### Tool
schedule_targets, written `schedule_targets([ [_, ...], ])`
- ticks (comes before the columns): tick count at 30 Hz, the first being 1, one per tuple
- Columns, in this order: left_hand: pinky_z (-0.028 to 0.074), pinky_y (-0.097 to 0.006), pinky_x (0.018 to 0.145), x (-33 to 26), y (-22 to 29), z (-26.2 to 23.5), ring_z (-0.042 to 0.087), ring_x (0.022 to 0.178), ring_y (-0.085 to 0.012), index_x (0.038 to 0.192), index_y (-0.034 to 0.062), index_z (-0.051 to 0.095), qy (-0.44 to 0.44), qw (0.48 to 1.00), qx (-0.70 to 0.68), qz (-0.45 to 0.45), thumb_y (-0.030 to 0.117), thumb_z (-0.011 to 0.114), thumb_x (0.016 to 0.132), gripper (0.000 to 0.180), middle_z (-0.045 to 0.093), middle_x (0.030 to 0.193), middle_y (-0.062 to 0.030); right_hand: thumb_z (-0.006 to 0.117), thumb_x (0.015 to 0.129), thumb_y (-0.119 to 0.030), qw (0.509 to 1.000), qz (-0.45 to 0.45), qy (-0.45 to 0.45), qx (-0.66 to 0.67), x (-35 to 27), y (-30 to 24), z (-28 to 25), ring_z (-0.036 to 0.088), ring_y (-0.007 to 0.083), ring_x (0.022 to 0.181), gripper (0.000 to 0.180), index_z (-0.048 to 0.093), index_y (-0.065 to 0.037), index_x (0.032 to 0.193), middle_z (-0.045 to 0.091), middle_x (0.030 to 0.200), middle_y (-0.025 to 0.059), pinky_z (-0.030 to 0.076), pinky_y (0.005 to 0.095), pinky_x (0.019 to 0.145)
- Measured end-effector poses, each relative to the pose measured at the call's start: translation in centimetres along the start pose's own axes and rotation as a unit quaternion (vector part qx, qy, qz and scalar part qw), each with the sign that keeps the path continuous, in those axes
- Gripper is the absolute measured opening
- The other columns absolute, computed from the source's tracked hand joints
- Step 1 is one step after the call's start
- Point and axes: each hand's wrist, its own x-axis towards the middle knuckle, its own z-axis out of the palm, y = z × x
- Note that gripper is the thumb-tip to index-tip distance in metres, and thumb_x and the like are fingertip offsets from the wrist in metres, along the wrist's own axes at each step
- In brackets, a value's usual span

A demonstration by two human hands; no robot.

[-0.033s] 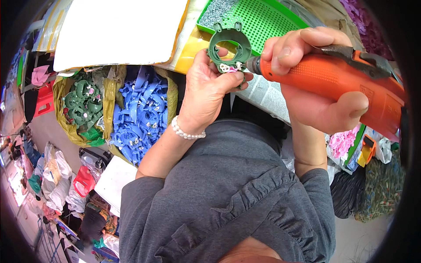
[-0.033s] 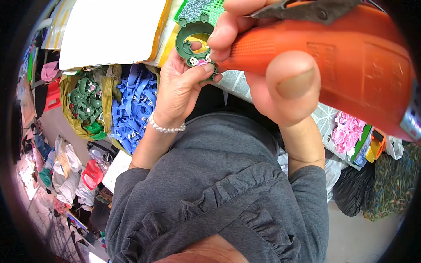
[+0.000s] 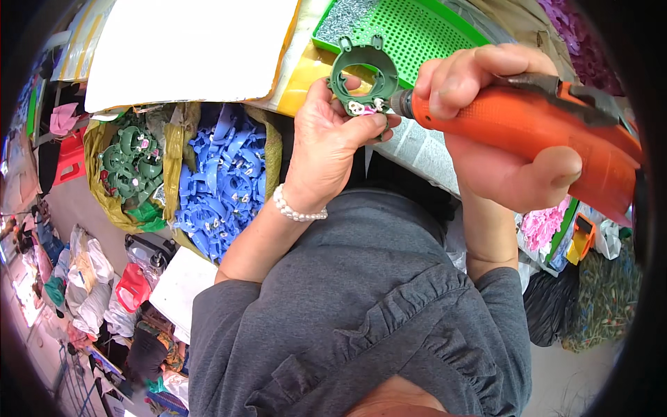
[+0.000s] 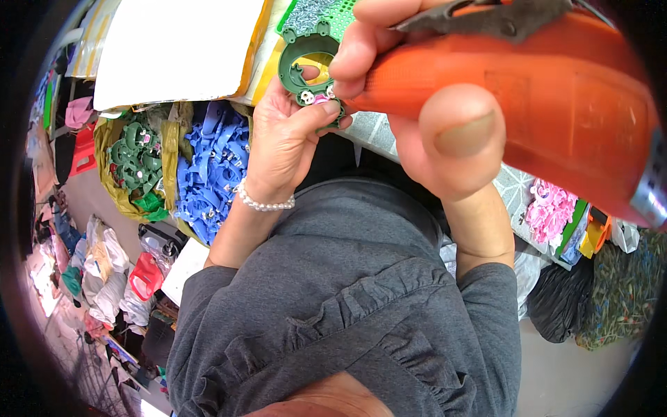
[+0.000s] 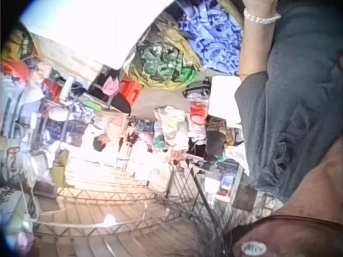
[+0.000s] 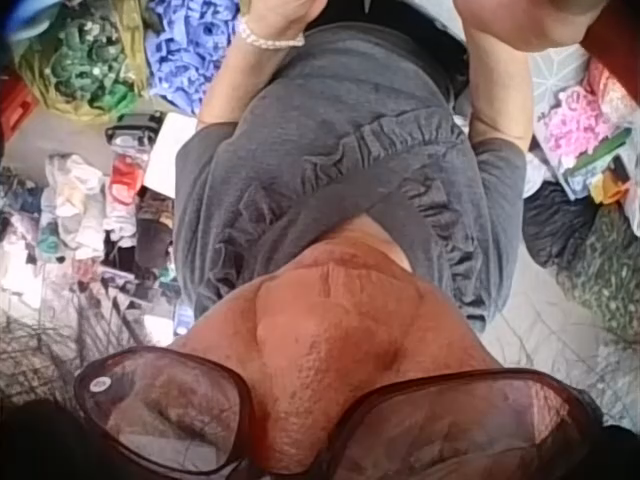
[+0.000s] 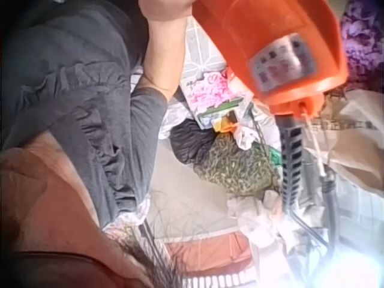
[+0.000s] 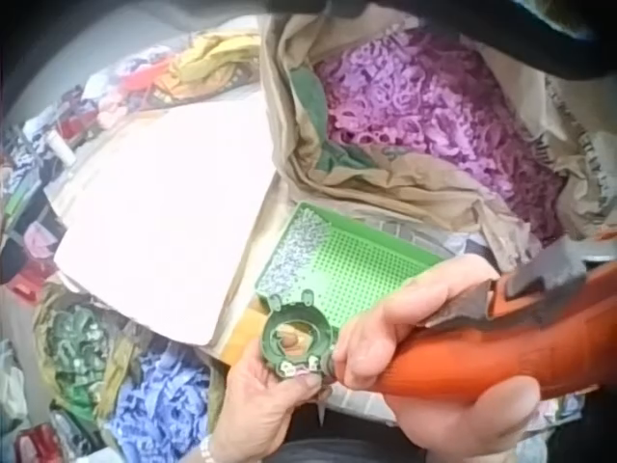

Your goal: Assemble green plastic toy components using an electric screwdriver.

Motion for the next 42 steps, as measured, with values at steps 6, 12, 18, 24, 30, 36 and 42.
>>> schedule_targets([
  [6,0.054,-0.028,0.064,-0.5,-0.5,0.8,0.065,0.077,-0.0199,0.106,0.0022,0.039,0.039,0.998,-0.009,0.039,-0.008,0.058,0.077,0.036,0.06,0.094,-0.0126,0.055,0.073,-0.07,0.981,-0.095,-0.151,-0.072,0.5,0.3,0.0,0.052,0.0185,0.07,0.077,0.05,-0.003,0.11,0.056,0.085,0.0079,0.044,0.0372,0.068],
  [12,0.054,-0.029,0.064,-0.7,-0.4,0.1,0.065,0.079,-0.0206,0.108,0.0023,0.04,0.022,0.999,-0.014,0.03,-0.008,0.06,0.075,0.039,0.06,0.093,-0.0121,0.057,0.071,-0.071,0.992,-0.065,-0.061,-0.089,-0.3,0.7,0.3,0.053,0.017,0.069,0.079,0.049,-0.002,0.11,0.056,0.084,0.0074,0.044,0.0347,0.065],
  [18,0.057,-0.032,0.068,0.2,-0.1,-1.3,0.065,0.083,-0.0242,0.113,0.0075,0.041,0.039,0.998,-0.036,0.03,-0.011,0.058,0.077,0.043,0.057,0.099,-0.0108,0.048,0.078,-0.07,0.978,-0.131,-0.16,-0.035,2.5,-1.0,-2.1,0.051,0.0171,0.076,0.081,0.046,0.0,0.12,0.056,0.092,0.0074,0.041,0.0358,0.071],
  [24,0.056,-0.031,0.067,0.6,0.2,-1.6,0.065,0.083,-0.0244,0.116,0.0073,0.041,0.034,0.997,-0.064,0.026,-0.009,0.057,0.078,0.044,0.057,0.102,-0.0108,0.048,0.081,-0.052,0.992,-0.069,0.051,-0.089,4.9,3.6,-4.7,0.051,0.0202,0.068,0.057,0.052,-0.001,0.103,0.057,0.079,0.0116,0.042,0.0386,0.071],
  [30,0.055,-0.03,0.066,0.6,0.1,-1.8,0.065,0.082,-0.0235,0.117,0.0078,0.041,0.048,0.999,-0.021,-0.001,-0.007,0.057,0.078,0.045,0.057,0.106,-0.0122,0.047,0.081,-0.053,0.983,-0.043,0.093,-0.152,5.3,5.2,-4.5,0.051,0.0207,0.068,0.057,0.053,0.0,0.102,0.057,0.079,0.0111,0.042,0.0392,0.072],
  [36,0.055,-0.028,0.064,0.5,0.0,-1.7,0.066,0.077,-0.0231,0.117,0.0066,0.041,0.042,0.999,-0.013,-0.014,-0.007,0.058,0.078,0.045,0.058,0.105,-0.013,0.064,0.078,-0.042,0.976,-0.092,0.165,-0.109,5.7,5.1,-2.5,0.054,0.0166,0.054,0.045,0.051,-0.002,0.094,0.056,0.068,0.0092,0.047,0.0272,0.05],
  [42,0.054,-0.028,0.062,0.6,-0.4,-1.8,0.066,0.077,-0.0226,0.116,0.0048,0.041,0.038,0.999,-0.017,-0.014,-0.006,0.06,0.077,0.045,0.058,0.104,-0.0137,0.063,0.079,-0.041,0.976,-0.093,0.166,-0.102,5.7,5.3,-2.7,0.054,0.0167,0.053,0.043,0.051,-0.003,0.094,0.056,0.068,0.0089,0.047,0.0272,0.049],
])
